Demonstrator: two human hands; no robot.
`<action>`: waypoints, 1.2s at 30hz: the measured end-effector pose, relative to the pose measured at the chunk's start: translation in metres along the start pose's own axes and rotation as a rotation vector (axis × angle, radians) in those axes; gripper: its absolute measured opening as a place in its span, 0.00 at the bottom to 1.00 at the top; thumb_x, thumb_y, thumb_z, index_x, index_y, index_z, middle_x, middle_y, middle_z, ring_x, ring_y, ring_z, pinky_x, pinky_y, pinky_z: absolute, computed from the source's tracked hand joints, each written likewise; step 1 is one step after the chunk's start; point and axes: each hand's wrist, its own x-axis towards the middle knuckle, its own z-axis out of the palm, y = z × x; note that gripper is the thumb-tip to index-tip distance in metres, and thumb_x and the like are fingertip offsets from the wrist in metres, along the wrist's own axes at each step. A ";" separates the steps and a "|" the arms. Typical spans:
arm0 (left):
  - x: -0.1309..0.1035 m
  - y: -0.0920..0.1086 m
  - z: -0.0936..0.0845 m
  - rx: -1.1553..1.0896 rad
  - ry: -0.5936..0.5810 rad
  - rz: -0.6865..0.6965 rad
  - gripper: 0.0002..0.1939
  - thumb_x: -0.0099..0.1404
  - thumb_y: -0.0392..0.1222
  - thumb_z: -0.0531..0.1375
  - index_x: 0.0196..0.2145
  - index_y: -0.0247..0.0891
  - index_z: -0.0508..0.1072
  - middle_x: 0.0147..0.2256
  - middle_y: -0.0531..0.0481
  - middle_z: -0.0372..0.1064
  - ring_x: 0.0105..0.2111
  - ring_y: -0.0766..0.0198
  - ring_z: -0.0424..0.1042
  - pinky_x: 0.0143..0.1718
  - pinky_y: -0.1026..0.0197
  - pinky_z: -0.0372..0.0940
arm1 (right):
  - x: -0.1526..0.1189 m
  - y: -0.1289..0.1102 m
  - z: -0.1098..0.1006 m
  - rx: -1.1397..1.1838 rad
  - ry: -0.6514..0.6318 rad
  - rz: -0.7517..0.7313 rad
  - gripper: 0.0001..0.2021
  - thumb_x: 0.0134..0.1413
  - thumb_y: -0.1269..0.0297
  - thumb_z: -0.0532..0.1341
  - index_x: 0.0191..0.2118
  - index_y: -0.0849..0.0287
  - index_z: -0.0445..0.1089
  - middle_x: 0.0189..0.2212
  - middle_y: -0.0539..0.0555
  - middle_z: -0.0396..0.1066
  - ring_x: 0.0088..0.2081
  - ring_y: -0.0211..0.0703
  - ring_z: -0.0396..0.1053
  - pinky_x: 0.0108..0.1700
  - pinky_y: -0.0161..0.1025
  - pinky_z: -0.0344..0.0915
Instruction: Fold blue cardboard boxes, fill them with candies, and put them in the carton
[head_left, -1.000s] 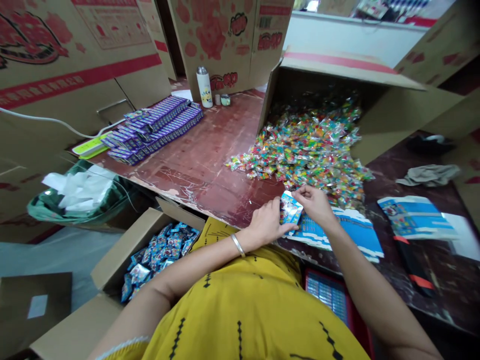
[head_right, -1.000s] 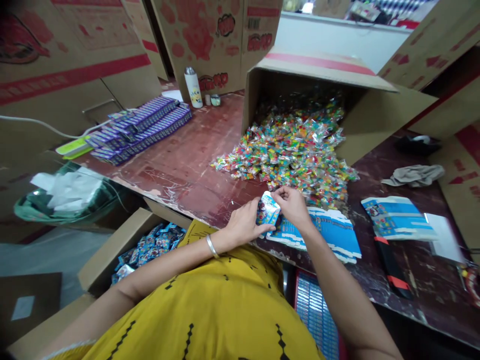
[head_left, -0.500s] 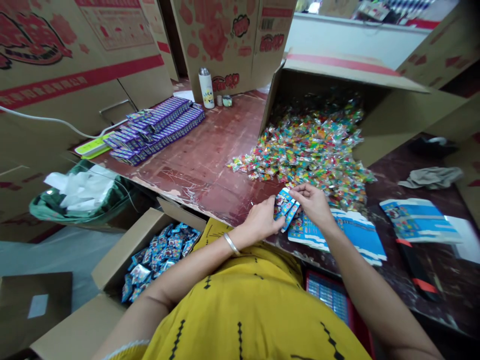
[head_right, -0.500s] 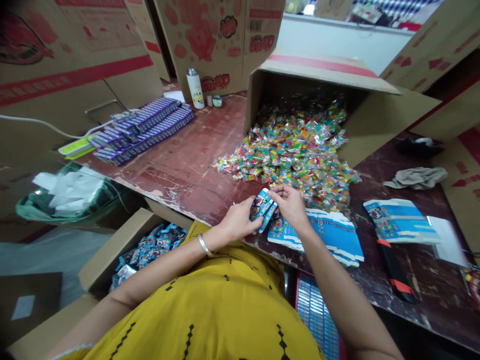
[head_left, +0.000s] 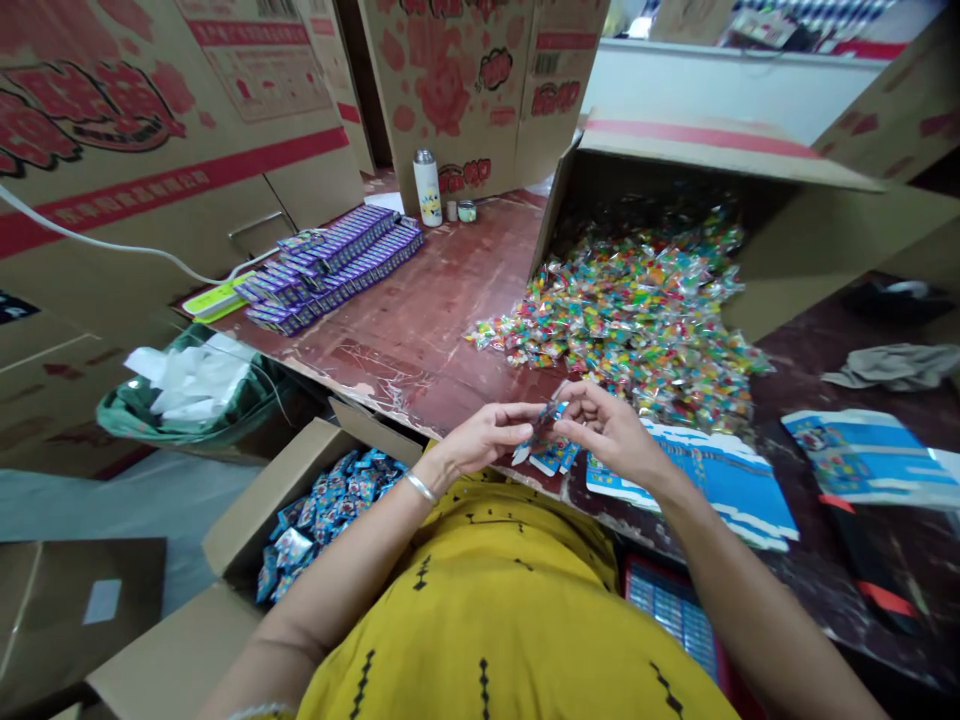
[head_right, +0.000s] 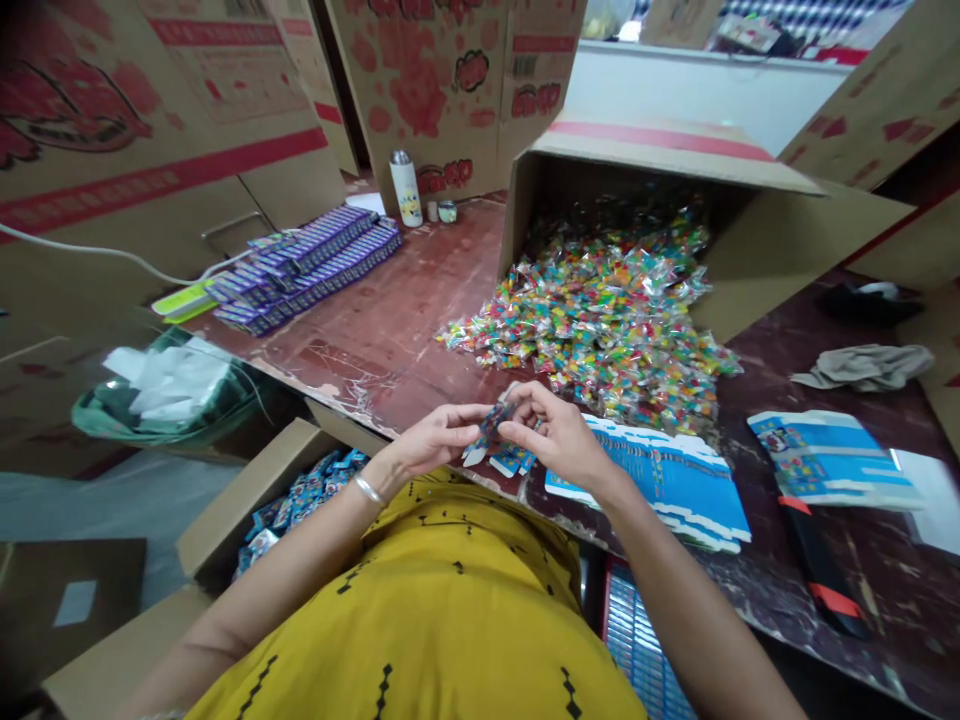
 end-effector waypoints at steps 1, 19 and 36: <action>-0.003 0.000 0.000 0.052 -0.023 -0.015 0.27 0.55 0.42 0.68 0.52 0.35 0.72 0.48 0.39 0.73 0.48 0.53 0.72 0.53 0.54 0.63 | 0.001 -0.002 -0.004 0.043 -0.075 0.042 0.14 0.55 0.55 0.63 0.44 0.55 0.65 0.27 0.48 0.70 0.25 0.37 0.68 0.26 0.33 0.64; -0.007 -0.006 0.009 0.202 0.228 0.199 0.19 0.60 0.47 0.64 0.46 0.34 0.76 0.40 0.45 0.75 0.39 0.60 0.73 0.46 0.59 0.65 | 0.003 -0.001 0.007 0.082 0.259 0.036 0.16 0.50 0.56 0.67 0.43 0.56 0.70 0.31 0.52 0.74 0.31 0.42 0.72 0.29 0.35 0.69; -0.018 -0.001 0.019 0.450 0.325 0.360 0.19 0.60 0.38 0.64 0.49 0.37 0.69 0.41 0.47 0.71 0.38 0.63 0.71 0.41 0.62 0.68 | 0.010 0.015 0.052 0.191 0.485 -0.109 0.07 0.55 0.60 0.63 0.37 0.56 0.70 0.34 0.52 0.70 0.37 0.43 0.69 0.39 0.39 0.67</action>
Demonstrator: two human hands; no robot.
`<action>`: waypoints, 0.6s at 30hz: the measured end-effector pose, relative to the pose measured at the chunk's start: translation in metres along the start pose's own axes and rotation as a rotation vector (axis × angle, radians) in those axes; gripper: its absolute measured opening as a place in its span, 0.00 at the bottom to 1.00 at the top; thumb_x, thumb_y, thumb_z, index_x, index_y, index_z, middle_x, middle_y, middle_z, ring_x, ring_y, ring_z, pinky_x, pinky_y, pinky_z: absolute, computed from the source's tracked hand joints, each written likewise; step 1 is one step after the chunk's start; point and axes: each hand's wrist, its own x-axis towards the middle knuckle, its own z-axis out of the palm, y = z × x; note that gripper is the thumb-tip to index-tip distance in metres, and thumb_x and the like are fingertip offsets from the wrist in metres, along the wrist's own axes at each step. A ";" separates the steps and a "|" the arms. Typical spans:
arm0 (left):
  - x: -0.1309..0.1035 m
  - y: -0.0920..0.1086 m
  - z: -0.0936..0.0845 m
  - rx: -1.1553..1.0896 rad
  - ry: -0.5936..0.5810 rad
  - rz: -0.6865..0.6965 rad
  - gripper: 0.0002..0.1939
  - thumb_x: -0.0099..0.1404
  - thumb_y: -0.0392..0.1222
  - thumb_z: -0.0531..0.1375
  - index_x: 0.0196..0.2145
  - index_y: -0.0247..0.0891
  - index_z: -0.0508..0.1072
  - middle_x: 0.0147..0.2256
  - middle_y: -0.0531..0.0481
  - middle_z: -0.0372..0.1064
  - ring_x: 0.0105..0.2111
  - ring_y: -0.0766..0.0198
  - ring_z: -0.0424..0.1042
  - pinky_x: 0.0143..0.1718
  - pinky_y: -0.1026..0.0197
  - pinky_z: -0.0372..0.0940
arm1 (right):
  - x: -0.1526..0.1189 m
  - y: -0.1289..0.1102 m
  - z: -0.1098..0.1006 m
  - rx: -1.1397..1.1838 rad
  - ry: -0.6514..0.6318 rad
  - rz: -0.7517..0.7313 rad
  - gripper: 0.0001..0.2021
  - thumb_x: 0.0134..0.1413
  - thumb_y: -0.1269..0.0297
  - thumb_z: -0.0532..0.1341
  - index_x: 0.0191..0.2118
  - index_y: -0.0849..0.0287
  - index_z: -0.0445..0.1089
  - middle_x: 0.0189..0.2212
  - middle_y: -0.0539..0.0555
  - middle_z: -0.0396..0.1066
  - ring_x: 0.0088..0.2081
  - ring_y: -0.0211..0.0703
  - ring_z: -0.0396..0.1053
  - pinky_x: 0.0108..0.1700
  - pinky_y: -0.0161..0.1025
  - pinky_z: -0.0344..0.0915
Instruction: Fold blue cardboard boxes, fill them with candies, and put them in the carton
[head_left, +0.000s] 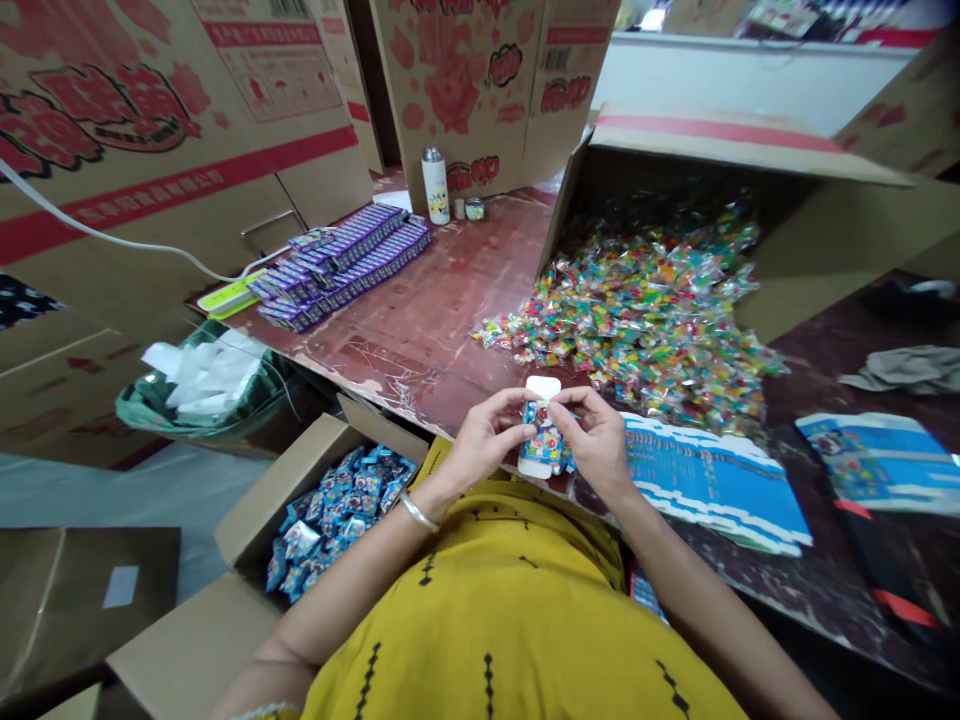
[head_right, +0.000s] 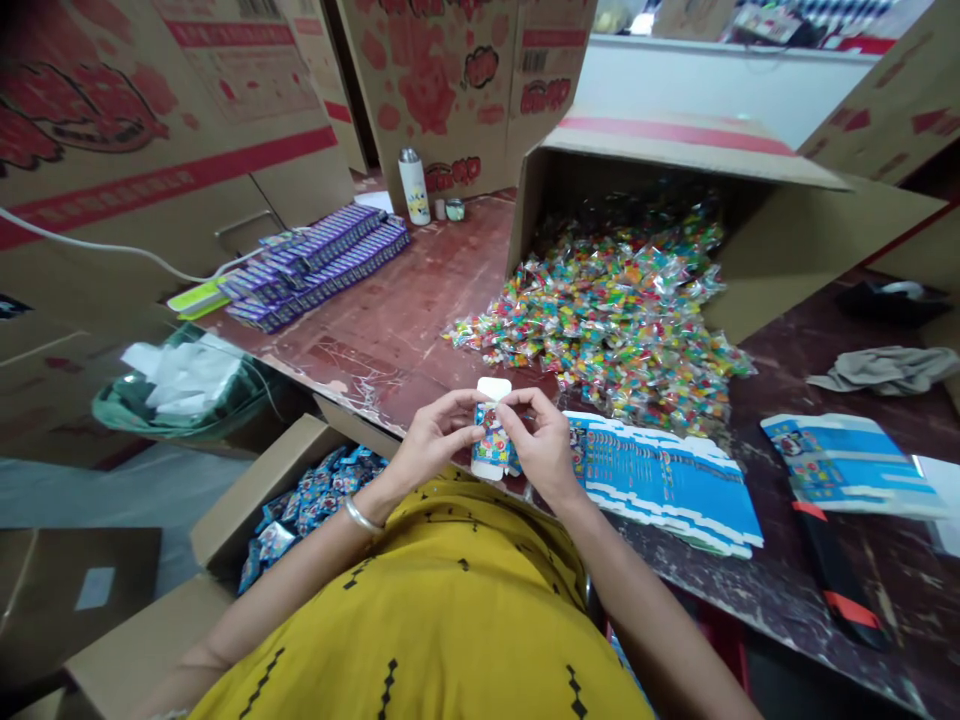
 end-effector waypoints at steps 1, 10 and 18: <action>0.000 0.000 -0.001 0.006 -0.023 -0.013 0.18 0.60 0.38 0.64 0.48 0.37 0.69 0.40 0.47 0.71 0.37 0.64 0.71 0.41 0.62 0.68 | 0.000 0.000 -0.001 -0.018 -0.008 -0.012 0.06 0.55 0.60 0.63 0.34 0.56 0.70 0.36 0.53 0.70 0.39 0.44 0.69 0.41 0.40 0.67; 0.001 0.003 -0.001 -0.067 0.151 -0.003 0.20 0.56 0.37 0.66 0.44 0.40 0.64 0.41 0.48 0.69 0.41 0.63 0.71 0.42 0.63 0.66 | 0.012 -0.007 -0.001 0.077 -0.035 -0.003 0.12 0.51 0.57 0.66 0.37 0.54 0.64 0.35 0.52 0.69 0.37 0.43 0.69 0.41 0.40 0.68; -0.001 0.007 -0.005 -0.014 0.175 -0.018 0.18 0.55 0.35 0.66 0.42 0.38 0.64 0.39 0.49 0.69 0.39 0.65 0.71 0.41 0.64 0.67 | 0.013 -0.015 -0.004 -0.073 -0.132 -0.024 0.09 0.54 0.55 0.64 0.36 0.54 0.72 0.36 0.54 0.71 0.39 0.46 0.70 0.39 0.41 0.68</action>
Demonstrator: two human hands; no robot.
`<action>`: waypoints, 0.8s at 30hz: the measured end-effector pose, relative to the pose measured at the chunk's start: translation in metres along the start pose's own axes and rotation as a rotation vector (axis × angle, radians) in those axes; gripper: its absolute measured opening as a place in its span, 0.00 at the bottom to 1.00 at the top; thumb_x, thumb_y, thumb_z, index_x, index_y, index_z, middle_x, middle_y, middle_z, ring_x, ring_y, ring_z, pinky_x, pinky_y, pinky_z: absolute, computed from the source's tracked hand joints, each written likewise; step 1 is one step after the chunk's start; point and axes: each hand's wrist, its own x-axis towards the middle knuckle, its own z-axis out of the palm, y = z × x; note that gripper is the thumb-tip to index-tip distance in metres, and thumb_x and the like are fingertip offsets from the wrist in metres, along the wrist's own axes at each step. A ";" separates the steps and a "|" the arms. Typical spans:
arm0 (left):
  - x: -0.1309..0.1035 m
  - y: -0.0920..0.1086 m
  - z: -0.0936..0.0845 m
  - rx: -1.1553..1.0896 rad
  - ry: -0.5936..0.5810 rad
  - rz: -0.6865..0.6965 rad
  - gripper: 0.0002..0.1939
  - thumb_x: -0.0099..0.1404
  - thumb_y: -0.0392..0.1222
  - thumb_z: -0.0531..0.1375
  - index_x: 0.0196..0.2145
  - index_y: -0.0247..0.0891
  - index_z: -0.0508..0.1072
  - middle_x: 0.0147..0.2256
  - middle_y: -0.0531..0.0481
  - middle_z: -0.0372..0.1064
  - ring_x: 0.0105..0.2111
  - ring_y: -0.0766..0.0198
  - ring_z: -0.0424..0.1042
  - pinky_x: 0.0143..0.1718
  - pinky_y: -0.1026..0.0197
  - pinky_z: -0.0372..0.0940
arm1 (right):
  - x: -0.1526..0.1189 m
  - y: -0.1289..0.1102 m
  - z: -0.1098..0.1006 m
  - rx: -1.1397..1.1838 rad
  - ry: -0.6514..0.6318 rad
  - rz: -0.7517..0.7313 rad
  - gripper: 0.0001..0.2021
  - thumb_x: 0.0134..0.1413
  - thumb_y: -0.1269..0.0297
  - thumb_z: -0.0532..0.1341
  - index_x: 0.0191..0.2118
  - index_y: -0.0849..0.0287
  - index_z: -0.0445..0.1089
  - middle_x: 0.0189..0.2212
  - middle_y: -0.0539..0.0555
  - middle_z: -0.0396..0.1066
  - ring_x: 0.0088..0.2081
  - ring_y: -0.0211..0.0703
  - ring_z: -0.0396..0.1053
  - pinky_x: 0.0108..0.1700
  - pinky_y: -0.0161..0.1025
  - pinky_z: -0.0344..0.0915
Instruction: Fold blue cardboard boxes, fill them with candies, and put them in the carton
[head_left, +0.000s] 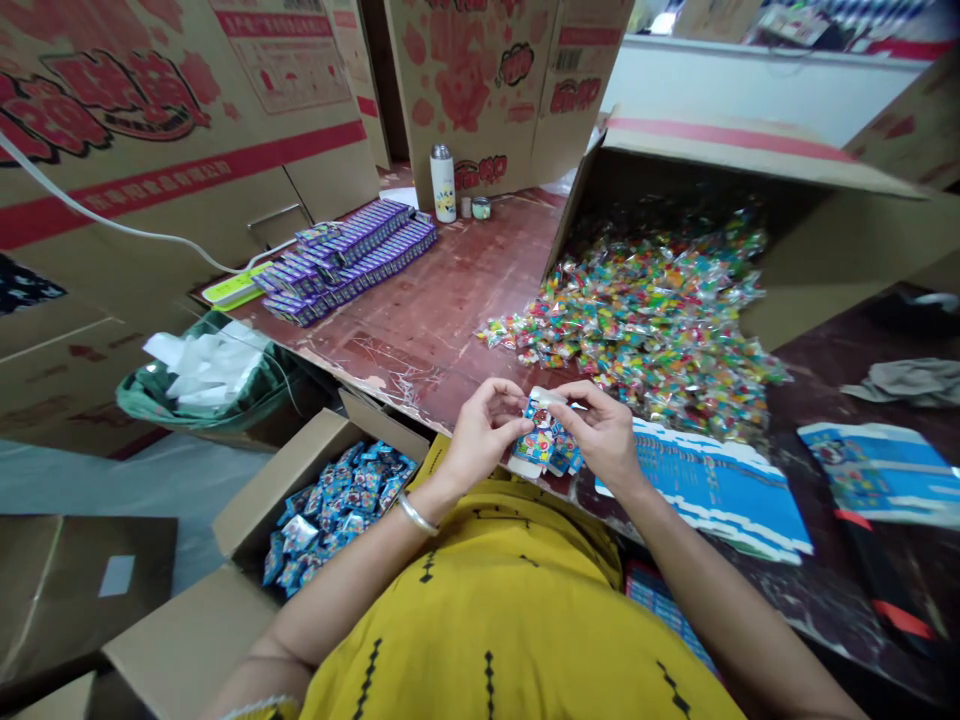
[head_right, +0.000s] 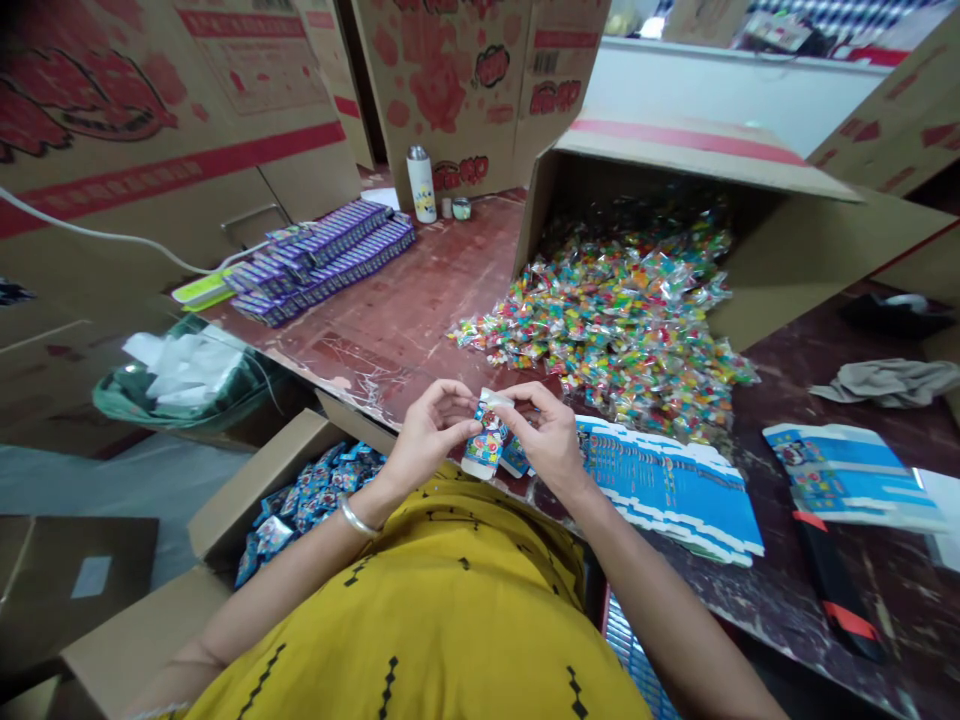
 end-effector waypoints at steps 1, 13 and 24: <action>0.000 -0.001 0.000 -0.016 0.003 -0.008 0.18 0.55 0.34 0.66 0.41 0.37 0.64 0.38 0.49 0.69 0.39 0.65 0.71 0.41 0.64 0.67 | -0.001 0.000 0.000 -0.017 -0.014 -0.023 0.08 0.54 0.55 0.64 0.36 0.54 0.72 0.38 0.54 0.71 0.40 0.47 0.70 0.39 0.41 0.69; -0.004 0.000 0.000 0.084 -0.023 0.023 0.19 0.57 0.34 0.64 0.46 0.38 0.66 0.40 0.47 0.69 0.40 0.63 0.71 0.43 0.61 0.68 | 0.015 0.004 -0.008 0.137 -0.171 0.242 0.13 0.45 0.56 0.70 0.31 0.58 0.72 0.28 0.51 0.73 0.31 0.42 0.70 0.35 0.39 0.67; -0.006 0.001 -0.002 0.106 -0.077 0.005 0.21 0.59 0.34 0.62 0.51 0.40 0.71 0.41 0.47 0.71 0.39 0.62 0.72 0.44 0.60 0.68 | 0.007 -0.005 -0.007 -0.160 -0.150 -0.002 0.11 0.57 0.56 0.61 0.29 0.56 0.72 0.30 0.52 0.72 0.33 0.43 0.69 0.35 0.39 0.65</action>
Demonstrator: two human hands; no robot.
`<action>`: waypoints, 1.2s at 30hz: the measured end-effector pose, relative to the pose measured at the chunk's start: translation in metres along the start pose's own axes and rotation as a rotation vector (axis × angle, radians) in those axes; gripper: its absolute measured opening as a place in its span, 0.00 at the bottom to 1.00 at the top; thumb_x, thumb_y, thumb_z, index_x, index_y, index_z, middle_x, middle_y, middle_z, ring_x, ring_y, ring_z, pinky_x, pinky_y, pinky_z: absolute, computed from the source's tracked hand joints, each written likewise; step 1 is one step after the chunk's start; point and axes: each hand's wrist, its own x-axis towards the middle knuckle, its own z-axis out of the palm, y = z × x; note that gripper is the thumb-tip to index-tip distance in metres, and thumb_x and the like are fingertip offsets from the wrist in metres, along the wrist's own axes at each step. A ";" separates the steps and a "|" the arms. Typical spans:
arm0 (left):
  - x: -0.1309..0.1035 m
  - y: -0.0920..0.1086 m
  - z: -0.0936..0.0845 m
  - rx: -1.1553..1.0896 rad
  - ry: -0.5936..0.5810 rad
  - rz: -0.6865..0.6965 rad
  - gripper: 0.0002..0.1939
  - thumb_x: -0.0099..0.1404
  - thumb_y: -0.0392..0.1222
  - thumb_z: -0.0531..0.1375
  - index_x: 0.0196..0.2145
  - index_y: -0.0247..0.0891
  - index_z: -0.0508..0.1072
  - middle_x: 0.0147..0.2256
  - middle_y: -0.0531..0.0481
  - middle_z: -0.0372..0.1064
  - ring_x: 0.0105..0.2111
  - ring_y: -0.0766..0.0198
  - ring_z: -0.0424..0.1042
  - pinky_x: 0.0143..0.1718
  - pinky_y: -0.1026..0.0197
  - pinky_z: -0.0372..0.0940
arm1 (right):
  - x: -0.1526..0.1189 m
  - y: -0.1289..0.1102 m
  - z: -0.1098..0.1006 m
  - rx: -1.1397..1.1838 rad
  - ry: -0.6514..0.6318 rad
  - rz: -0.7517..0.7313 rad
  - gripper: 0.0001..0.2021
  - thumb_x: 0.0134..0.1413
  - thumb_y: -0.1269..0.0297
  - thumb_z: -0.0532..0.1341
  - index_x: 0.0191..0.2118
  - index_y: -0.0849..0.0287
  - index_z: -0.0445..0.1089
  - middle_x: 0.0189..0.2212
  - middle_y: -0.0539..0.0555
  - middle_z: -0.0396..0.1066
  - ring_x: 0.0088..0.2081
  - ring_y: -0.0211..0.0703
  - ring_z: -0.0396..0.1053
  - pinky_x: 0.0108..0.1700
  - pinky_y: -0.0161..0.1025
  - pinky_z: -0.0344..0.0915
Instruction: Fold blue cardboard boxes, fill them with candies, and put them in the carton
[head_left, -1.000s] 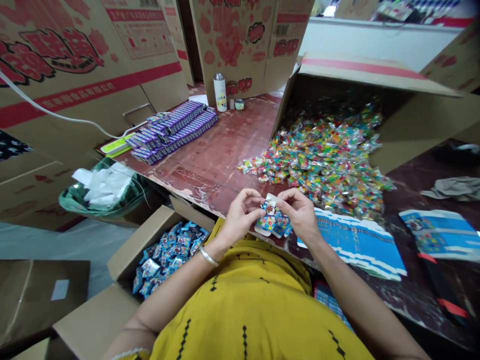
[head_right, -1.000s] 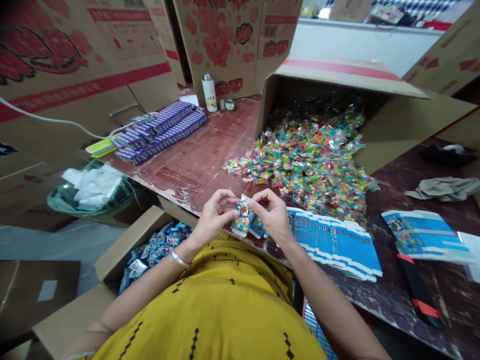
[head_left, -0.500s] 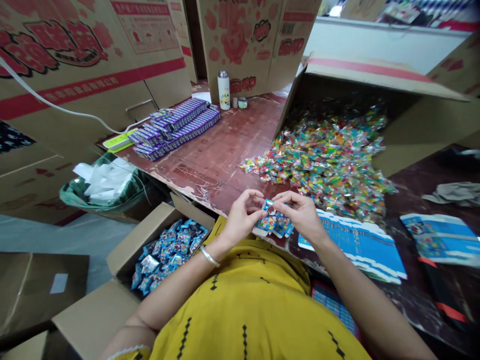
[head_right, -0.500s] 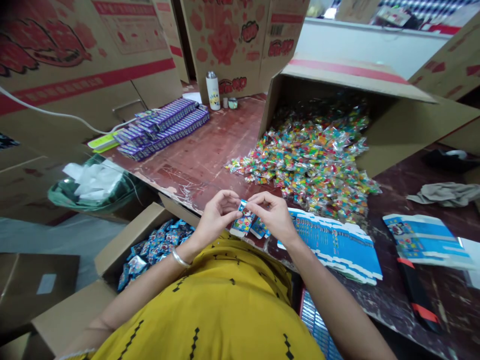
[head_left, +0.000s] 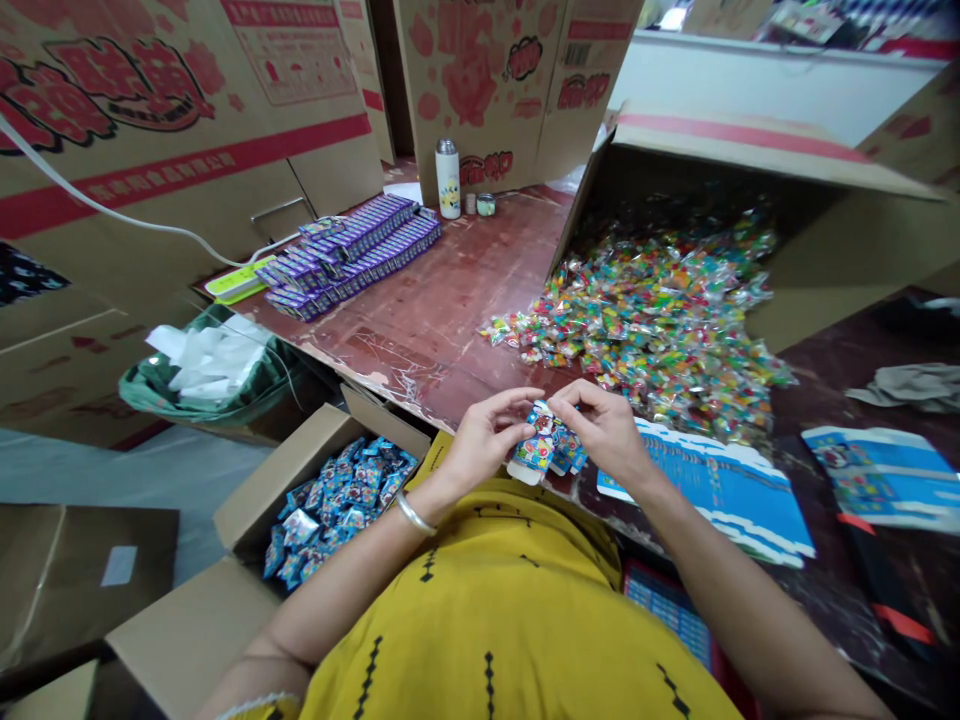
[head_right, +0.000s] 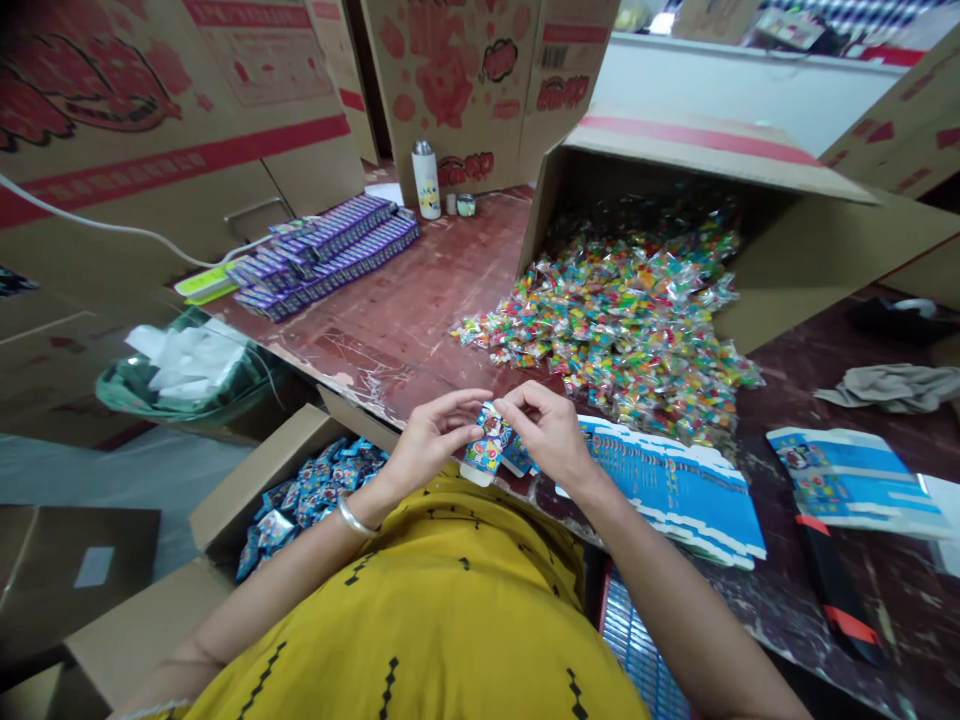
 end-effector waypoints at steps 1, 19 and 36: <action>0.000 0.000 0.000 0.000 -0.006 -0.012 0.19 0.59 0.34 0.62 0.49 0.39 0.72 0.40 0.47 0.72 0.38 0.63 0.72 0.42 0.61 0.68 | -0.003 -0.001 0.002 -0.008 -0.014 -0.021 0.10 0.57 0.56 0.61 0.31 0.56 0.72 0.33 0.53 0.73 0.35 0.44 0.70 0.37 0.39 0.66; 0.012 -0.011 -0.029 -0.279 0.114 -0.298 0.28 0.53 0.37 0.66 0.51 0.40 0.63 0.40 0.50 0.68 0.30 0.65 0.75 0.35 0.54 0.74 | 0.039 0.088 -0.075 -0.971 -0.057 0.139 0.12 0.50 0.61 0.66 0.41 0.57 0.72 0.38 0.59 0.76 0.39 0.55 0.72 0.39 0.43 0.62; 0.012 -0.020 -0.004 0.006 -0.051 -0.068 0.18 0.60 0.44 0.63 0.47 0.36 0.70 0.42 0.45 0.73 0.39 0.61 0.73 0.44 0.57 0.67 | 0.031 -0.019 -0.033 -0.298 0.129 -0.098 0.08 0.58 0.60 0.60 0.33 0.57 0.73 0.29 0.52 0.73 0.29 0.41 0.70 0.32 0.38 0.66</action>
